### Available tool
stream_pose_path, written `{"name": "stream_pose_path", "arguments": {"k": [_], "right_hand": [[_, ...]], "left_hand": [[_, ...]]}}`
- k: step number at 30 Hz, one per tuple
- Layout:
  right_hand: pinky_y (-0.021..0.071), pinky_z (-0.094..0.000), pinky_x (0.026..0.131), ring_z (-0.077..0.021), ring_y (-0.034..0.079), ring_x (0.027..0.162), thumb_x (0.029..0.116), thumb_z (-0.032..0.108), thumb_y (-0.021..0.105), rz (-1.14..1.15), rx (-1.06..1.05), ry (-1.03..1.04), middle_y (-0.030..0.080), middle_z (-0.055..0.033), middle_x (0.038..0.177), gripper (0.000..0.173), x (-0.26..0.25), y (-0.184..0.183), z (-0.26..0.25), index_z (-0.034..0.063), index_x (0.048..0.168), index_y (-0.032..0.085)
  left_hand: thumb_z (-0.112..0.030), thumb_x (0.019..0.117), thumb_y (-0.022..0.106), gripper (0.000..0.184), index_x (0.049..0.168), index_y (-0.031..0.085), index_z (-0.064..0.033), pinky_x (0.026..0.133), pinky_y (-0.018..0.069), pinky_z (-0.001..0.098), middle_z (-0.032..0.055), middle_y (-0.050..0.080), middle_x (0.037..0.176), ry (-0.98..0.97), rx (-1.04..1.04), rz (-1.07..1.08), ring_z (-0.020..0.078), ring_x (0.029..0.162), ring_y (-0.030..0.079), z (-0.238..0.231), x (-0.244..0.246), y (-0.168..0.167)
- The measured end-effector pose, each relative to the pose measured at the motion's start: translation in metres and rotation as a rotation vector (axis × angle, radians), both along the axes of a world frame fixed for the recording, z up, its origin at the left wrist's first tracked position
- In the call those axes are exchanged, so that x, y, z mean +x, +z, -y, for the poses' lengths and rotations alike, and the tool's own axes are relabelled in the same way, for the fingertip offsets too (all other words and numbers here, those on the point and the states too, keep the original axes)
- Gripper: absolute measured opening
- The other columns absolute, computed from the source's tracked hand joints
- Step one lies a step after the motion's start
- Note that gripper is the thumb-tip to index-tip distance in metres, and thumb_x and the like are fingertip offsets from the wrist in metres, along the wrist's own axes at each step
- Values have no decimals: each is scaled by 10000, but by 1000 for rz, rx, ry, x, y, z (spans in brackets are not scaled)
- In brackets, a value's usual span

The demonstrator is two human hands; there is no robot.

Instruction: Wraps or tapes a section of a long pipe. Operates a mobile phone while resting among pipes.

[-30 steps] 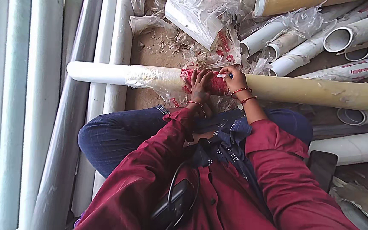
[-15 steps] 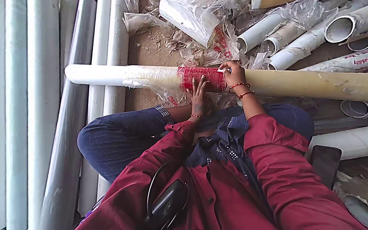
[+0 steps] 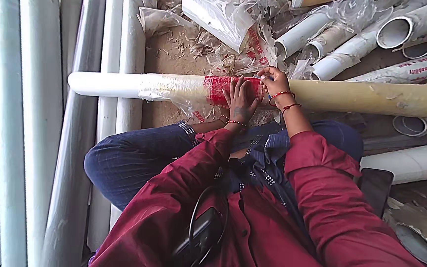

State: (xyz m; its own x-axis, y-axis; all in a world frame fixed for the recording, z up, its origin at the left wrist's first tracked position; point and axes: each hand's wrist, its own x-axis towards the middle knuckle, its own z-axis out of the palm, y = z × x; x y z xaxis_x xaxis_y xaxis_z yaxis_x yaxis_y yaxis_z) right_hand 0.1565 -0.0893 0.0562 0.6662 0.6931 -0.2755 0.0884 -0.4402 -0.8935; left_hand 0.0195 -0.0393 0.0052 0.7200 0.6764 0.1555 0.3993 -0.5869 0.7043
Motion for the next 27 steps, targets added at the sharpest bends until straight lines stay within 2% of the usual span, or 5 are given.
{"name": "stream_pose_path", "arguments": {"k": [5,9,14,22,27], "right_hand": [[494,-278,689,-110,581,742,1039,26,520,8,1,-8,646,-112,994,230,1,-3,0,-5,1235,637],[499,-285,710,-112,584,754,1037,26,523,20,-9,-1,646,-107,1003,225,1,-2,-1,1,1226,642],[500,-299,733,-122,592,783,1037,29,520,30,-17,-2,650,-112,1011,219,0,-2,-1,3,1214,648],[488,-265,687,-94,572,726,1038,23,522,22,14,-10,644,-91,966,214,0,-3,-1,-3,1215,642],[493,-280,708,-106,581,758,1033,13,527,29,6,-6,648,-109,1004,216,-1,-3,-1,-6,1214,644]], "left_hand": [[-333,854,733,684,1441,559,-28,1150,34,778,157,453,1587,17,81,-47,481,1539,211,-1,12,-3],[-294,857,726,683,1452,546,-12,1140,41,790,170,458,1581,-21,144,-53,501,1533,210,-1,9,-5],[-230,836,708,652,1420,568,23,1112,92,810,183,522,1525,-31,236,-1,535,1490,288,0,11,-11],[-229,885,671,637,1452,534,27,1136,31,796,173,474,1569,-139,137,38,520,1525,215,-10,2,-12],[-285,852,743,696,1448,543,14,1134,75,795,168,491,1558,-106,229,-5,525,1511,251,-7,3,-12]]}}
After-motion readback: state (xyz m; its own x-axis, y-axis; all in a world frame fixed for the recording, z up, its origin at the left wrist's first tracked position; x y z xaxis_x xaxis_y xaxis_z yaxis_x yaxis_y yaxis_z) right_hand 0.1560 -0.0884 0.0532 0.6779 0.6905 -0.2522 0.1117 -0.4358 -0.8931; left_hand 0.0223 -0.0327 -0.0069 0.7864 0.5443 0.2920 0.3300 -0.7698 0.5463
